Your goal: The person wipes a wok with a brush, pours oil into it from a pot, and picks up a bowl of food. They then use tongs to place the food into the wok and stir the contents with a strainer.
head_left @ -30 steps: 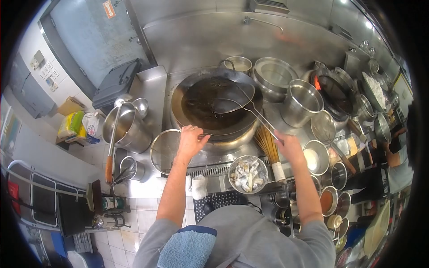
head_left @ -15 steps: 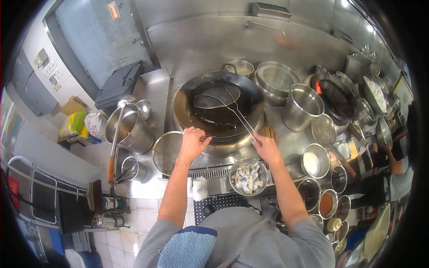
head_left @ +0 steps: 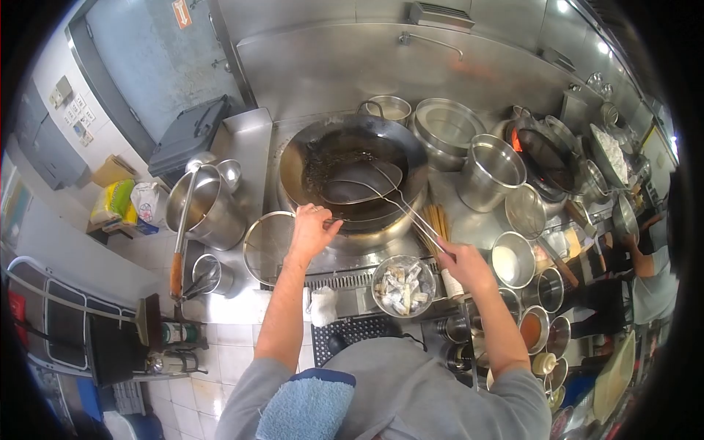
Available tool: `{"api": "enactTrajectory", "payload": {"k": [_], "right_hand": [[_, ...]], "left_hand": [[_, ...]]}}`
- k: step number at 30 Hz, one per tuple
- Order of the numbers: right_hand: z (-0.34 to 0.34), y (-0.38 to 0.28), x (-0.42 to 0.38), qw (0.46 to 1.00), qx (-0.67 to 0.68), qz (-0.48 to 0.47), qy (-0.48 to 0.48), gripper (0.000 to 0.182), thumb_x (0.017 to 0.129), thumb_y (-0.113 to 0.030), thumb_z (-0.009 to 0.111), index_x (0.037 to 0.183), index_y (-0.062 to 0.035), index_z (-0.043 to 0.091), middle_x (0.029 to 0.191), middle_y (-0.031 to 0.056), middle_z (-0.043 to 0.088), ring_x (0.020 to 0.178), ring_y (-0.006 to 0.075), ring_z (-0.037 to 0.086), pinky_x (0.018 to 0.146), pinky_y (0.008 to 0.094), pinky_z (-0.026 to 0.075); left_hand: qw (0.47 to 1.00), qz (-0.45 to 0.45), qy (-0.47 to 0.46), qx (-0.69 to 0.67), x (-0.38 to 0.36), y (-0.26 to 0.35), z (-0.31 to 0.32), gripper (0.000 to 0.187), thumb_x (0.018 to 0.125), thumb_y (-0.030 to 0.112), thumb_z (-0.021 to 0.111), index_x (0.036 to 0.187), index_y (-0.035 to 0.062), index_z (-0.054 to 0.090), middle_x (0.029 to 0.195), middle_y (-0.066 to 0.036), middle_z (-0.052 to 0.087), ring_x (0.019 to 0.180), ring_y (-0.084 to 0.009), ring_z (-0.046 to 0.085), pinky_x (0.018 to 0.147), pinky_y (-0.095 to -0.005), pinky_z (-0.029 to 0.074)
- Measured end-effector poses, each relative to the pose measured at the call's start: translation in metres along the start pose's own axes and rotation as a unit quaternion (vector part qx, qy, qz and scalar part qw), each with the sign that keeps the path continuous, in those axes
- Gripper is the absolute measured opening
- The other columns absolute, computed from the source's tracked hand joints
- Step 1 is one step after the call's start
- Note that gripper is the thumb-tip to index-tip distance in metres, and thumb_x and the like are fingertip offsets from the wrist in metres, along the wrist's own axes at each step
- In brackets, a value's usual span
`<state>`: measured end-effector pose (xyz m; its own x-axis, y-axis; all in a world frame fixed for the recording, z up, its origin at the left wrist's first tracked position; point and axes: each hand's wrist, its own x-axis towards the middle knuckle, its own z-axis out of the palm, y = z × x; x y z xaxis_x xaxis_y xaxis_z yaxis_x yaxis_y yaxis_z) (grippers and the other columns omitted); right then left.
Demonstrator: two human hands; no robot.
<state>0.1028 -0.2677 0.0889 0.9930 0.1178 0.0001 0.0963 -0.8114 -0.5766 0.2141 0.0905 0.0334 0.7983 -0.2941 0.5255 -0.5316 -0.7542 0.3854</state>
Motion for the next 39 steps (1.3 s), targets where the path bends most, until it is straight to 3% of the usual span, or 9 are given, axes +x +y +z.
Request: {"api": "enactTrajectory", "payload": {"k": [9,17,21,24,25,29,32,36,39], "right_hand": [[-0.047,0.01,-0.031,0.993,-0.063,-0.083,0.053,0.037,0.086,-0.013,0.068,0.122,-0.0087,0.067,0.085,0.0243,0.067,0.08,0.0409,0.065,0.072,0.0429,0.051],[-0.097,-0.007,-0.038,0.981,-0.181,-0.021,0.06,0.032,0.084,-0.014,0.07,0.116,-0.0078,0.07,0.079,0.0219,0.065,0.077,0.0408,0.064,0.068,0.045,0.049],[-0.104,-0.003,-0.03,0.976,-0.202,-0.046,0.07,0.03,0.084,-0.012,0.069,0.113,-0.0056,0.07,0.081,0.0231,0.066,0.077,0.0414,0.064,0.07,0.0458,0.049],[-0.093,0.01,-0.017,0.979,-0.188,-0.03,0.075,0.031,0.084,-0.011,0.069,0.114,-0.0043,0.069,0.084,0.024,0.066,0.078,0.0418,0.064,0.071,0.0459,0.05],[-0.087,0.022,-0.009,0.979,-0.191,-0.021,0.061,0.036,0.086,-0.019,0.068,0.121,-0.0132,0.068,0.086,0.023,0.067,0.085,0.041,0.064,0.076,0.0488,0.05],[-0.059,0.032,0.019,0.989,-0.137,-0.009,0.061,0.037,0.086,-0.018,0.068,0.123,-0.0145,0.068,0.088,0.0253,0.067,0.085,0.0433,0.064,0.078,0.0491,0.05],[-0.029,0.046,0.039,0.985,-0.131,-0.05,0.098,0.039,0.085,-0.014,0.07,0.123,-0.0086,0.067,0.088,0.0263,0.067,0.081,0.0404,0.067,0.073,0.0423,0.052],[0.009,0.048,0.064,0.992,-0.104,0.011,0.073,0.042,0.085,-0.016,0.071,0.125,-0.0101,0.065,0.091,0.0266,0.067,0.085,0.0402,0.068,0.074,0.043,0.052],[0.034,0.04,0.073,0.993,-0.051,-0.029,0.107,0.037,0.087,-0.021,0.07,0.123,-0.0119,0.067,0.092,0.0256,0.067,0.085,0.0427,0.066,0.075,0.0459,0.052]], "left_hand": [[1.0,0.009,0.011,-0.005,-0.001,-0.001,0.0,0.021,0.075,0.021,0.077,0.069,0.006,0.063,0.071,-0.006,0.062,0.077,-0.0302,0.057,0.076,-0.0427,0.043],[0.999,0.019,0.03,-0.017,-0.001,-0.002,0.001,0.022,0.071,0.021,0.078,0.068,0.0069,0.061,0.071,-0.006,0.062,0.077,-0.0303,0.057,0.076,-0.0428,0.043],[1.0,0.011,0.016,-0.025,-0.001,-0.002,-0.002,0.022,0.071,0.02,0.078,0.066,0.0074,0.061,0.068,-0.006,0.061,0.077,-0.0298,0.057,0.076,-0.0426,0.043],[0.999,0.012,0.019,-0.028,-0.002,-0.002,-0.001,0.022,0.071,0.02,0.078,0.065,0.0078,0.06,0.067,-0.005,0.061,0.077,-0.0292,0.057,0.077,-0.0423,0.043],[0.999,0.012,0.022,-0.029,-0.002,-0.003,0.0,0.022,0.071,0.019,0.078,0.065,0.008,0.059,0.067,-0.005,0.061,0.077,-0.029,0.057,0.077,-0.0423,0.043],[1.0,0.005,0.011,-0.028,-0.002,-0.003,0.0,0.022,0.071,0.02,0.077,0.066,0.008,0.06,0.068,-0.004,0.061,0.077,-0.0281,0.059,0.081,-0.0418,0.044],[1.0,0.004,0.019,-0.023,-0.002,-0.002,-0.001,0.023,0.072,0.021,0.077,0.065,0.0083,0.059,0.067,-0.004,0.061,0.077,-0.0277,0.059,0.08,-0.0418,0.045],[1.0,0.009,0.026,-0.013,-0.002,-0.001,-0.001,0.025,0.072,0.023,0.077,0.064,0.0087,0.058,0.067,-0.004,0.061,0.077,-0.0273,0.059,0.08,-0.0416,0.044],[0.999,0.015,0.035,-0.012,-0.003,-0.001,-0.001,0.026,0.072,0.024,0.077,0.063,0.009,0.058,0.068,-0.004,0.061,0.077,-0.0271,0.059,0.079,-0.0415,0.044]]}}
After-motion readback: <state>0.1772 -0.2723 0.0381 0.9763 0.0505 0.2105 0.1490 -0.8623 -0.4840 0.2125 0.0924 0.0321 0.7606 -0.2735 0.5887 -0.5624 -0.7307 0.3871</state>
